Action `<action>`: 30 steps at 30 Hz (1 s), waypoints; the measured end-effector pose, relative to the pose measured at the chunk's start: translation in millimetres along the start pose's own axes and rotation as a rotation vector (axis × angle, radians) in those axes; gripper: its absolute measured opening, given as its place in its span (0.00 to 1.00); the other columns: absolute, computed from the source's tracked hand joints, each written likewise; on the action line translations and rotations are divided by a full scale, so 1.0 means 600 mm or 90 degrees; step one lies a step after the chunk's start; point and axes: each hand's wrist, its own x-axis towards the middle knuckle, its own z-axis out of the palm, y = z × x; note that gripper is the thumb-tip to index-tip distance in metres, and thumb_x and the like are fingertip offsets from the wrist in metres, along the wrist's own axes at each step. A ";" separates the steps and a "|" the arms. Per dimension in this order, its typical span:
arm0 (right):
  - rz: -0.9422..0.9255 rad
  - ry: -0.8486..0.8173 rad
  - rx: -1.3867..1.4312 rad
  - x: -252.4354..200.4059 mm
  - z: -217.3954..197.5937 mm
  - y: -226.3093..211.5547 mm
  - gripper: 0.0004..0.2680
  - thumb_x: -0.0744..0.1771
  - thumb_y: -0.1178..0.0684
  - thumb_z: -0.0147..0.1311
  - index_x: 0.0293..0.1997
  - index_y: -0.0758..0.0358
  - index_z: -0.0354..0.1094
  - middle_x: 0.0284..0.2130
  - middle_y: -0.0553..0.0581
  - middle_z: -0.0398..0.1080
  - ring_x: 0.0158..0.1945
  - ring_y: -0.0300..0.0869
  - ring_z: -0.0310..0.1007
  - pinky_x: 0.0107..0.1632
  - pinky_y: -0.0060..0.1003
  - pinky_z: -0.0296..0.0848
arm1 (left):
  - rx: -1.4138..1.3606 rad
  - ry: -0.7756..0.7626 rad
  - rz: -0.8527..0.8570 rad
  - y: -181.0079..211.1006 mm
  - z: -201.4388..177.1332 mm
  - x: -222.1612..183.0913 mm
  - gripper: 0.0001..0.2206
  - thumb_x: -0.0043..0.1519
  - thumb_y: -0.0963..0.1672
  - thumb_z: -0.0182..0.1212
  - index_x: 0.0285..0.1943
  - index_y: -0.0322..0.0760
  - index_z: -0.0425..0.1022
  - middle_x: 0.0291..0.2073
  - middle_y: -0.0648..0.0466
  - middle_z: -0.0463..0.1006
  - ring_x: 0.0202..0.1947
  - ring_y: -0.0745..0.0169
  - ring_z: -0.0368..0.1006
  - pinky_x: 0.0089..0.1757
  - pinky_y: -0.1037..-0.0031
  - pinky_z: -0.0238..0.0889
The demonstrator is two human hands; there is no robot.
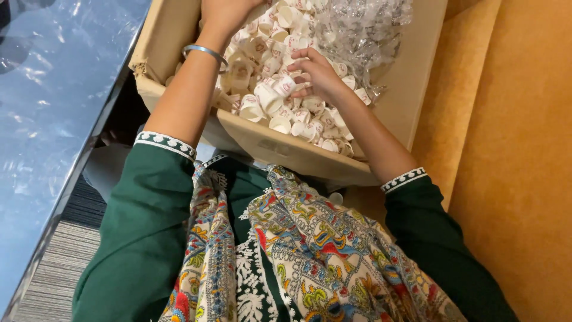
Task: Removing paper cups from plastic wrap and sorting them into a cardboard box.
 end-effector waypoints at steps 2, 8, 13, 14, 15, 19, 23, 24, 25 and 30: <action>0.004 0.030 -0.114 0.030 -0.023 0.043 0.15 0.69 0.50 0.50 0.63 0.59 0.62 0.53 0.62 0.69 0.51 0.56 0.69 0.40 0.48 0.83 | 0.034 -0.026 0.009 0.022 -0.021 -0.011 0.30 0.49 0.62 0.77 0.37 0.34 0.83 0.30 0.46 0.83 0.30 0.53 0.80 0.36 0.64 0.72; -0.011 0.002 -0.610 0.086 0.011 0.026 0.11 0.67 0.52 0.50 0.52 0.56 0.76 0.37 0.59 0.76 0.39 0.50 0.77 0.37 0.44 0.77 | 0.083 -0.021 0.155 0.091 -0.079 -0.071 0.29 0.46 0.61 0.79 0.40 0.38 0.84 0.32 0.44 0.83 0.34 0.42 0.78 0.35 0.57 0.70; -0.059 -0.132 -0.923 0.165 0.021 0.027 0.19 0.60 0.44 0.58 0.55 0.54 0.73 0.45 0.63 0.77 0.47 0.54 0.76 0.49 0.49 0.73 | 0.066 -0.058 0.211 0.102 -0.082 -0.060 0.24 0.46 0.58 0.81 0.41 0.41 0.86 0.33 0.45 0.83 0.36 0.44 0.79 0.39 0.56 0.70; -0.005 -0.185 -0.976 0.184 0.022 0.040 0.26 0.57 0.40 0.63 0.58 0.59 0.68 0.46 0.65 0.76 0.48 0.55 0.76 0.50 0.48 0.73 | 0.051 -0.076 0.194 0.104 -0.081 -0.055 0.24 0.46 0.57 0.80 0.41 0.41 0.86 0.34 0.45 0.83 0.36 0.44 0.79 0.39 0.57 0.71; 0.052 -0.236 -1.028 0.202 0.023 0.052 0.34 0.54 0.36 0.68 0.61 0.64 0.62 0.47 0.68 0.74 0.50 0.56 0.76 0.51 0.47 0.74 | 0.037 -0.093 0.177 0.108 -0.081 -0.049 0.24 0.46 0.57 0.79 0.42 0.41 0.86 0.34 0.46 0.83 0.36 0.45 0.80 0.40 0.58 0.71; 0.198 -0.269 -1.176 0.122 0.100 0.032 0.26 0.60 0.31 0.59 0.54 0.61 0.75 0.50 0.63 0.75 0.54 0.54 0.75 0.55 0.47 0.72 | 0.035 -0.093 0.144 0.130 -0.096 -0.047 0.24 0.45 0.58 0.78 0.41 0.42 0.86 0.34 0.46 0.83 0.37 0.45 0.79 0.40 0.58 0.71; 0.053 -0.008 -1.163 0.102 0.087 0.064 0.25 0.61 0.33 0.56 0.54 0.64 0.72 0.43 0.64 0.78 0.50 0.54 0.77 0.51 0.52 0.70 | 0.008 -0.097 0.158 0.130 -0.070 -0.047 0.26 0.45 0.59 0.78 0.42 0.41 0.86 0.34 0.46 0.84 0.37 0.46 0.80 0.41 0.59 0.72; 0.002 0.017 -1.158 0.101 0.089 0.085 0.28 0.58 0.37 0.60 0.59 0.65 0.65 0.40 0.64 0.78 0.46 0.54 0.78 0.49 0.52 0.70 | 0.021 -0.100 0.169 0.125 -0.066 -0.058 0.26 0.45 0.59 0.78 0.42 0.42 0.86 0.34 0.45 0.83 0.37 0.45 0.80 0.41 0.58 0.72; 0.000 0.015 -1.158 0.093 0.087 0.081 0.28 0.58 0.37 0.60 0.59 0.65 0.65 0.40 0.64 0.78 0.46 0.54 0.78 0.49 0.52 0.70 | 0.023 -0.100 0.168 0.127 -0.063 -0.071 0.26 0.45 0.59 0.78 0.42 0.42 0.86 0.34 0.45 0.83 0.37 0.45 0.80 0.41 0.58 0.72; 0.002 0.006 -1.069 0.047 0.105 0.046 0.29 0.58 0.32 0.63 0.58 0.61 0.67 0.45 0.64 0.75 0.51 0.53 0.75 0.50 0.48 0.73 | 0.140 -0.099 0.203 0.151 -0.091 -0.134 0.25 0.46 0.57 0.77 0.45 0.44 0.85 0.33 0.45 0.83 0.36 0.43 0.79 0.39 0.55 0.72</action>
